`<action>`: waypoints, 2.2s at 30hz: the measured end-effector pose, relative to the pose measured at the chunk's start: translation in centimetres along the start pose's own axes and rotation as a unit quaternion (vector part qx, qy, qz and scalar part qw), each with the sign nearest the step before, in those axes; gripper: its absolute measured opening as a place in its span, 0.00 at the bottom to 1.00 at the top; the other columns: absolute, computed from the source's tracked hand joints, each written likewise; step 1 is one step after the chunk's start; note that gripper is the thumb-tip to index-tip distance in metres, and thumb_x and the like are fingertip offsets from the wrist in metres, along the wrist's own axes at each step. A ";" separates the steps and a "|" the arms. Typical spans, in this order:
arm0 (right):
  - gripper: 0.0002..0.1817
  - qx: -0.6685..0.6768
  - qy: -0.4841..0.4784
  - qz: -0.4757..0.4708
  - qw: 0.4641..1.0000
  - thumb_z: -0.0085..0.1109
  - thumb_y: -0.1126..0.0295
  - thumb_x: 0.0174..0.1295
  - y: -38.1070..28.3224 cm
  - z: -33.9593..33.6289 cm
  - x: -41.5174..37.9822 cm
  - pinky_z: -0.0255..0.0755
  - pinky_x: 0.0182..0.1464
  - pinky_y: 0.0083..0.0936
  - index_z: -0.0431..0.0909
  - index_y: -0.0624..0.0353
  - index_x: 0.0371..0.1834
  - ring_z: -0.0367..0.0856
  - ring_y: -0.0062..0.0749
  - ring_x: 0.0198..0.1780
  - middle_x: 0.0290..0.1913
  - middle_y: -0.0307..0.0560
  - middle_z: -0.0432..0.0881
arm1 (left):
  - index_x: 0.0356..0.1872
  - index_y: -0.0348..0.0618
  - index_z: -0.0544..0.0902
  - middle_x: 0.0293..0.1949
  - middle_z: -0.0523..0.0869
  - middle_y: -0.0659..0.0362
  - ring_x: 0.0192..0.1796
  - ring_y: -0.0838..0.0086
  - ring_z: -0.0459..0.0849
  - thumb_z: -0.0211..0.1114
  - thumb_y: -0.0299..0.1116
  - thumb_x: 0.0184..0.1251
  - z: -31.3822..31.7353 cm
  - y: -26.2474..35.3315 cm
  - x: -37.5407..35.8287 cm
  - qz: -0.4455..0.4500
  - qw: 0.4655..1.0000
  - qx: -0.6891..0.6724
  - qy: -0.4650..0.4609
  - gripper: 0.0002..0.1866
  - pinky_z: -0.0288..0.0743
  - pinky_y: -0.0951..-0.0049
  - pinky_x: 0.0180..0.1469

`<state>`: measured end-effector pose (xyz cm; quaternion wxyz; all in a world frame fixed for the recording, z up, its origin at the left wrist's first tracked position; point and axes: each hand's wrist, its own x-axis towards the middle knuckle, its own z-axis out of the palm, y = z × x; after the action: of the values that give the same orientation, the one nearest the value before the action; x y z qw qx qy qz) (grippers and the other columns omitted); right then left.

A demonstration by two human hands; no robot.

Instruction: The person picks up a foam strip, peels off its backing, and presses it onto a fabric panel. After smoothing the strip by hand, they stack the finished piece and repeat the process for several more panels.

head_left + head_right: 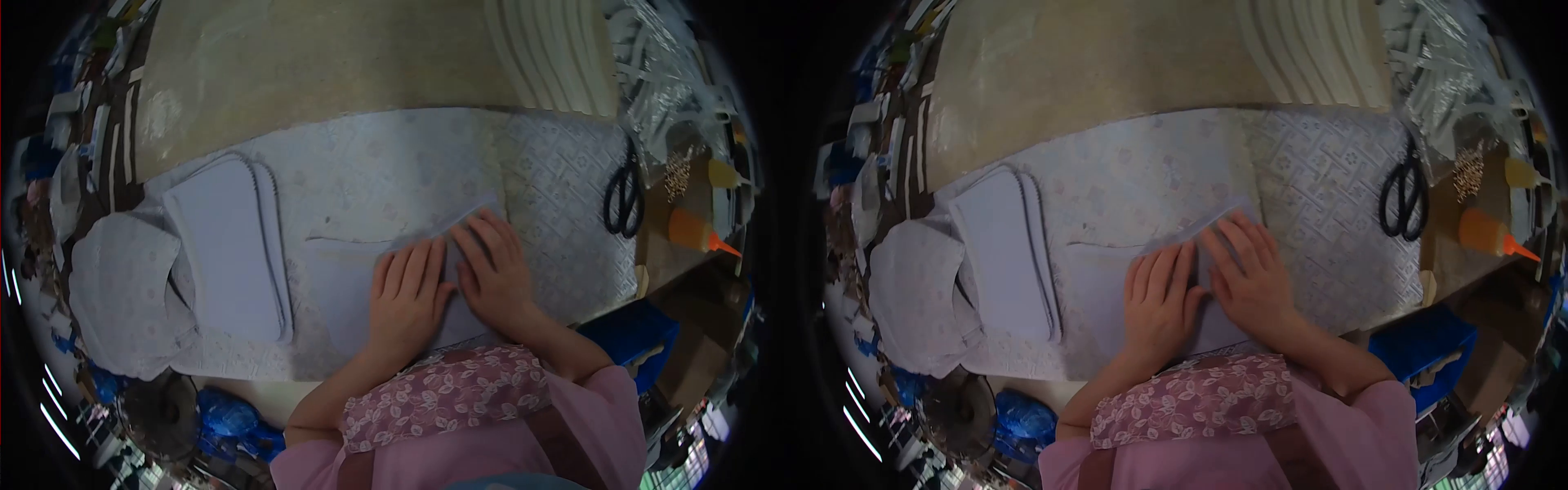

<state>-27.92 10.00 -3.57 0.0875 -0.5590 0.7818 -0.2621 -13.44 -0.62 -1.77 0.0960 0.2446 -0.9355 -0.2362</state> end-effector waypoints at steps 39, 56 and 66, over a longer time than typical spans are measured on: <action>0.31 -0.073 -0.025 -0.037 0.996 0.66 0.67 0.57 -0.1 -0.2 0.0 0.62 0.74 0.51 0.78 0.37 0.68 0.64 0.52 0.76 0.69 0.53 0.68 | 0.69 0.72 0.79 0.68 0.69 0.37 0.75 0.41 0.66 0.54 0.63 0.73 -3.8 -4.2 -3.9 -0.049 0.981 0.185 -0.036 0.27 0.62 0.45 0.70; 0.32 -0.075 -0.011 -0.043 0.996 0.64 0.68 0.56 0.1 0.0 -0.3 0.61 0.73 0.53 0.79 0.37 0.68 0.63 0.54 0.76 0.69 0.53 0.68 | 0.69 0.72 0.79 0.69 0.68 0.36 0.76 0.39 0.63 0.55 0.61 0.74 -3.0 -3.9 -3.9 -0.054 0.980 0.192 -0.028 0.26 0.62 0.43 0.69; 0.32 -0.060 -0.028 -0.035 0.997 0.63 0.72 0.54 -0.2 -0.1 0.0 0.62 0.71 0.54 0.80 0.38 0.67 0.64 0.55 0.74 0.69 0.54 0.68 | 0.68 0.74 0.80 0.69 0.68 0.37 0.75 0.42 0.65 0.60 0.59 0.72 -2.7 -4.1 -4.1 -0.069 0.985 0.155 -0.002 0.25 0.60 0.47 0.70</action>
<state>-27.80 10.02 -3.35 0.0670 -0.5973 0.7733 -0.2018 -7.42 -2.83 -1.67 0.0380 0.3202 -0.9418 -0.0949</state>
